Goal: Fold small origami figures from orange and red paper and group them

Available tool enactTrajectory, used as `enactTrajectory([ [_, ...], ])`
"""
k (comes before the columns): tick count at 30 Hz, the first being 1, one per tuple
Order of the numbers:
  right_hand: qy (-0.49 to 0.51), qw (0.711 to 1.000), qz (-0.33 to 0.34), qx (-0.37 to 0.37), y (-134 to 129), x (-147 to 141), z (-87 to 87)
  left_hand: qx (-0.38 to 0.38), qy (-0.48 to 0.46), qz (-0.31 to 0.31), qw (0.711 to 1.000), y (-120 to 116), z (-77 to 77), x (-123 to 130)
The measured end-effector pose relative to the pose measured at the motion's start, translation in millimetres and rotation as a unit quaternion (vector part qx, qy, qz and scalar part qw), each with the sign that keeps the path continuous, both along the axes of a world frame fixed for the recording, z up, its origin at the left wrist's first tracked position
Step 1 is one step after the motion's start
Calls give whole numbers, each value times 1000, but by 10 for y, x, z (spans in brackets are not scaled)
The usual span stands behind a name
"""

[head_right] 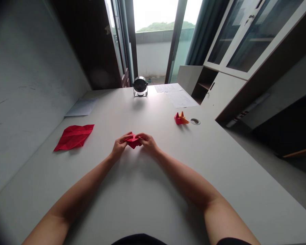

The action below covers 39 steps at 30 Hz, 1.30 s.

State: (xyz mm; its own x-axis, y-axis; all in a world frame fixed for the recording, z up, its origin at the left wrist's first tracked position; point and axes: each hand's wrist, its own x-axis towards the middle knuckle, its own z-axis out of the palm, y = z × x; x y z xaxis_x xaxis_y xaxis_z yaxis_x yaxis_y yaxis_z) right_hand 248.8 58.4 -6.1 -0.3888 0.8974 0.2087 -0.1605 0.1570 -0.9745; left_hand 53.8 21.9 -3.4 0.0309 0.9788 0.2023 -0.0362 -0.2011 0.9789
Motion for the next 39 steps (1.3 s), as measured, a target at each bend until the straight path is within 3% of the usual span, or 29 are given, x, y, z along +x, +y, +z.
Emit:
enactTrajectory([
  [6,26,999,-12,-44,-5,17,61,-20,-48,4,999,11,-20,-1],
  [14,30,999,1,-40,-31,36,78,-45,-114,-26,992,-5,20,-14],
  [21,-17,999,-29,36,-24,-13,0,-17,-25,-5,1000,-2,-22,27],
  [28,-43,995,-48,77,25,-22,-86,-1,-15,-26,1000,3,-34,33],
  [34,-43,996,-49,61,5,-14,-54,2,10,-8,1000,1,-41,22],
  [39,-15,1000,-16,1,0,-10,-31,21,26,24,999,-18,3,20],
])
